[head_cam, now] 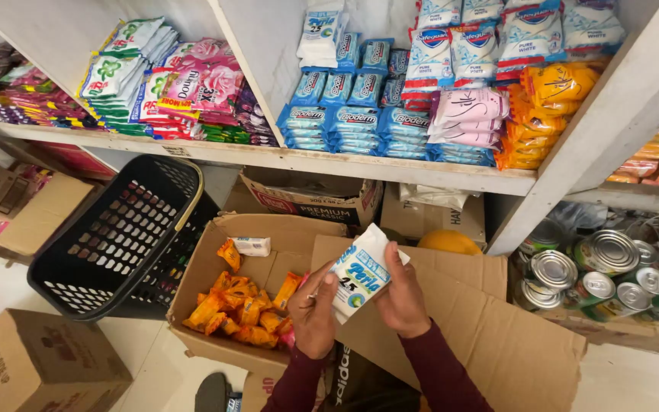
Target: Stocking grocery store shelves with detergent and soap packets from a cardboard box.
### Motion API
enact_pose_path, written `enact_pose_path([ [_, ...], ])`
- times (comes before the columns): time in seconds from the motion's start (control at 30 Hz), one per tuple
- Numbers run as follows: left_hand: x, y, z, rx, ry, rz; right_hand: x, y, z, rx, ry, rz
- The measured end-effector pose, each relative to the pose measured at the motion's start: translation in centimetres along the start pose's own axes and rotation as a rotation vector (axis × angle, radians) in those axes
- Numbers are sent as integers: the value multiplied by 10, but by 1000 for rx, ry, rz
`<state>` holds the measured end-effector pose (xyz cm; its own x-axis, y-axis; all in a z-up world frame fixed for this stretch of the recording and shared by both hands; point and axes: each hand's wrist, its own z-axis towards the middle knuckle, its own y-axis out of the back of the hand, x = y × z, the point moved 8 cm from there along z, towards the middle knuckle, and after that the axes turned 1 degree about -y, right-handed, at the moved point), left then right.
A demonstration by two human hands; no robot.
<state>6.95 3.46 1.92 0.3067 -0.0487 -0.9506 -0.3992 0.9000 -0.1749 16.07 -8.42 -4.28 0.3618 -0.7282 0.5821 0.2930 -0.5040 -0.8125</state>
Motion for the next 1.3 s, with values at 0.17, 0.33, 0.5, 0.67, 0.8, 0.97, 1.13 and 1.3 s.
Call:
enact_pose_path([
  [0.17, 5, 3, 1, 10, 0, -70, 3, -8, -3, 7, -46, 73],
  [0.33, 30, 21, 1, -59, 70, -53, 7, -7, -4, -35, -50, 33],
  [0.5, -9, 3, 4, 53, -118, 279, 2, 13, -4, 26, 100, -250],
  [0.67, 21, 14, 4, 30, -61, 225, 7, 13, -1, -42, 66, -146],
  [0.8, 22, 24, 5, -49, 26, 317, 4, 3, 1, -21, -99, 45],
  [0.97, -73, -34, -8, 153, -594, 855, 15, -18, -4, 44, -85, -34],
  [1.13, -46, -33, -7, 334, -484, 665, 18, -29, -12, 155, -167, 32],
  [1.3, -6, -12, -4, 108, 46, 250, 36, -39, -13, 174, 120, -245],
])
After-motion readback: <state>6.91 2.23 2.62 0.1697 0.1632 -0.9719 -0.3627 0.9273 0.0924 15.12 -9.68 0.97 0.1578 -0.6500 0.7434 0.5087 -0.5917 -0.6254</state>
